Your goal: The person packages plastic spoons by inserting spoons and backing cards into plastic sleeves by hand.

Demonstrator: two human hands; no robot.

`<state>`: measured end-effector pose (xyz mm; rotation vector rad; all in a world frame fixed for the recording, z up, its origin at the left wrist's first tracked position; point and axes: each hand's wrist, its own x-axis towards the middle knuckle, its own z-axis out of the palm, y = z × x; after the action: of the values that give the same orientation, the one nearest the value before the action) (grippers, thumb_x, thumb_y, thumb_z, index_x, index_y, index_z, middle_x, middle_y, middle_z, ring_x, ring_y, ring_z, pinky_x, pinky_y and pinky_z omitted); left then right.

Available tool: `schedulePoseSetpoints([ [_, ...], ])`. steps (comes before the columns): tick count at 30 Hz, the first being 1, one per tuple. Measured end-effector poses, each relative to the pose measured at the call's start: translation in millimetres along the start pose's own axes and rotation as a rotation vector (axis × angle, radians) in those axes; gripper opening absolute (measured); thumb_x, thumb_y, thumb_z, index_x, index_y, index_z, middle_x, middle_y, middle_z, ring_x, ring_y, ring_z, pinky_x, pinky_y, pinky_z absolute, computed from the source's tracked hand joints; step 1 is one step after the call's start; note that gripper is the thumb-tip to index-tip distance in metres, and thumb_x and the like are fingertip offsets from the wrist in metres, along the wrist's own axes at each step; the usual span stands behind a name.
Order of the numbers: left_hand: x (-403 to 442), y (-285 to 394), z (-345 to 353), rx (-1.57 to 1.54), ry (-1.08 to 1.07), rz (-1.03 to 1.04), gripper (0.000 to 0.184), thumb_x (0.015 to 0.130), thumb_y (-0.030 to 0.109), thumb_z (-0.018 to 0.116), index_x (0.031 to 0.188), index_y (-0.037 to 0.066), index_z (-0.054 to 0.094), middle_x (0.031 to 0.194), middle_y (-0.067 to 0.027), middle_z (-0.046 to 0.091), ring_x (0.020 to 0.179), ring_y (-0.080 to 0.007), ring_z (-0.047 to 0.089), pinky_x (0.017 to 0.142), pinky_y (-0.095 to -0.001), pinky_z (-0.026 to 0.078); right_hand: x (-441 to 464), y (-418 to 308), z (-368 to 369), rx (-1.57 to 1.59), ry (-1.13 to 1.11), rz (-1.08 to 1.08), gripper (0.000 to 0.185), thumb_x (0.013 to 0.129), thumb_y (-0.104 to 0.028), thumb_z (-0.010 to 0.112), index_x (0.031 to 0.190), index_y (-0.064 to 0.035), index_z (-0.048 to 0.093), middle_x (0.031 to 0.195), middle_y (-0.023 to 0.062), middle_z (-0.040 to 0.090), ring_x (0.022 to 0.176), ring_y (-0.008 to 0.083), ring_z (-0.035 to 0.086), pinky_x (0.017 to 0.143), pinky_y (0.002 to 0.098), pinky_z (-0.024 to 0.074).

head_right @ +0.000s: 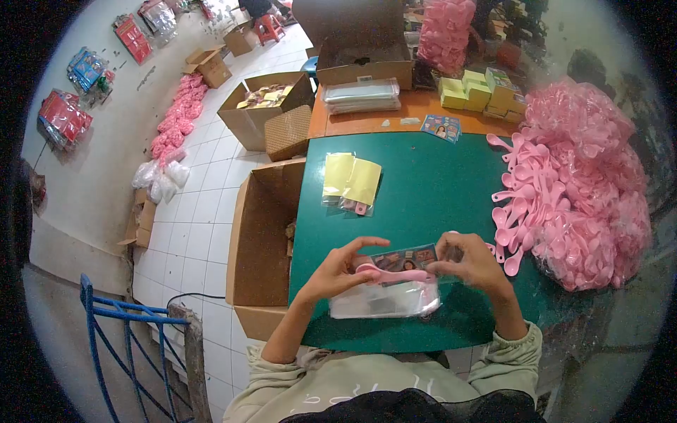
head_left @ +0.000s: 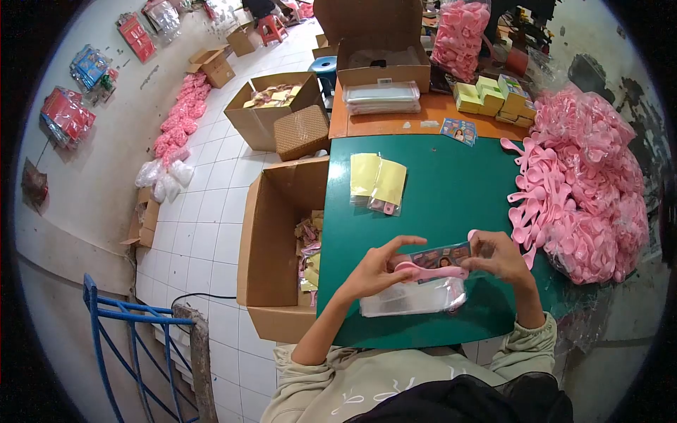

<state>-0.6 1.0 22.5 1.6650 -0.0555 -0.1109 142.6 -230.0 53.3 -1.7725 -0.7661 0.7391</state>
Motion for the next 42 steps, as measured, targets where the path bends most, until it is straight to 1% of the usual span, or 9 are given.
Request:
schedulePoseSetpoints([
  [8,3,-1,11,-0.047,0.019,-0.008,0.067,0.077,0.011,0.073,0.134,0.007,0.038,0.122,-0.0106,0.053,0.086,-0.0107,0.061,0.067,-0.0231,0.051,-9,-13,-3,-0.248,-0.191,-0.018,0.019,0.076,-0.015,0.072,0.078,0.0009,0.06,0.063,-0.0035,0.049,0.059,0.0043,0.041,0.052,0.0216,0.0317],
  [13,-5,9,1,0.037,-0.046,-0.133,0.072,0.077,0.01,0.072,0.138,0.008,0.033,0.117,-0.0124,0.057,0.094,-0.0158,0.062,0.072,-0.0266,0.053,-5,2,8,-0.014,-0.101,-0.015,0.02,0.074,-0.013,0.074,0.072,-0.0027,0.057,0.061,-0.0028,0.046,0.059,0.0031,0.041,0.051,0.0212,0.0318],
  [17,-14,6,14,0.377,0.337,0.06,0.072,0.088,0.021,0.06,0.144,0.012,0.015,0.111,-0.0171,0.059,0.098,-0.0223,0.062,0.076,-0.0308,0.053,-9,-8,19,-0.154,0.183,-0.13,0.02,0.072,-0.015,0.075,0.077,-0.0028,0.059,0.066,0.0019,0.053,0.061,0.0084,0.048,0.053,0.0235,0.0364],
  [20,-33,-9,34,-0.232,0.171,-0.096,0.069,0.095,0.041,0.041,0.145,0.016,-0.001,0.111,-0.0205,0.058,0.099,-0.028,0.062,0.079,-0.035,0.052,-8,-27,33,-0.495,0.117,-0.438,0.022,0.072,-0.017,0.073,0.087,-0.0043,0.061,0.079,0.0076,0.06,0.072,0.0193,0.057,0.062,0.0298,0.0444],
  [21,-40,-13,42,-0.314,0.095,-0.121,0.07,0.093,0.053,0.026,0.144,0.018,-0.009,0.111,-0.0211,0.058,0.099,-0.03,0.061,0.08,-0.038,0.052,-12,-27,35,-0.453,-0.07,-0.324,0.027,0.075,-0.02,0.069,0.098,-0.0077,0.061,0.095,0.0104,0.06,0.087,0.0279,0.059,0.073,0.0369,0.0477],
  [25,-55,-21,61,-0.523,0.203,-0.221,0.057,0.1,0.03,0.031,0.144,0.014,-0.003,0.104,-0.0191,0.062,0.095,-0.0259,0.064,0.078,-0.0342,0.053,-20,-27,40,-0.727,-0.231,-0.282,0.028,0.077,-0.02,0.066,0.101,-0.0088,0.059,0.102,0.0118,0.057,0.091,0.0296,0.058,0.075,0.039,0.048],
  [31,-55,-9,57,-0.047,0.342,-0.308,0.04,0.097,0.01,0.037,0.134,0.004,0.025,0.087,-0.0156,0.065,0.08,-0.0191,0.067,0.066,-0.0284,0.055,-11,-5,71,-0.692,-0.042,-0.341,0.022,0.076,-0.017,0.066,0.092,-0.0057,0.057,0.091,0.0129,0.053,0.085,0.0311,0.056,0.072,0.0399,0.047],
  [37,-66,-12,54,0.046,0.517,-0.232,0.036,0.096,0.009,0.039,0.131,0.002,0.029,0.089,-0.0151,0.066,0.081,-0.0225,0.067,0.067,-0.03,0.055,4,16,105,-0.725,-0.078,-0.338,0.021,0.075,-0.015,0.067,0.087,-0.0033,0.054,0.087,0.013,0.051,0.081,0.0308,0.053,0.07,0.0402,0.0442],
  [42,-69,-18,53,0.097,0.473,-0.212,0.036,0.096,0.009,0.039,0.131,0.004,0.03,0.096,-0.0172,0.064,0.087,-0.0247,0.066,0.069,-0.0312,0.055,9,25,113,-0.76,-0.122,-0.323,0.017,0.073,-0.012,0.064,0.079,-0.0014,0.052,0.079,0.0135,0.051,0.078,0.031,0.053,0.068,0.0414,0.0437],
])
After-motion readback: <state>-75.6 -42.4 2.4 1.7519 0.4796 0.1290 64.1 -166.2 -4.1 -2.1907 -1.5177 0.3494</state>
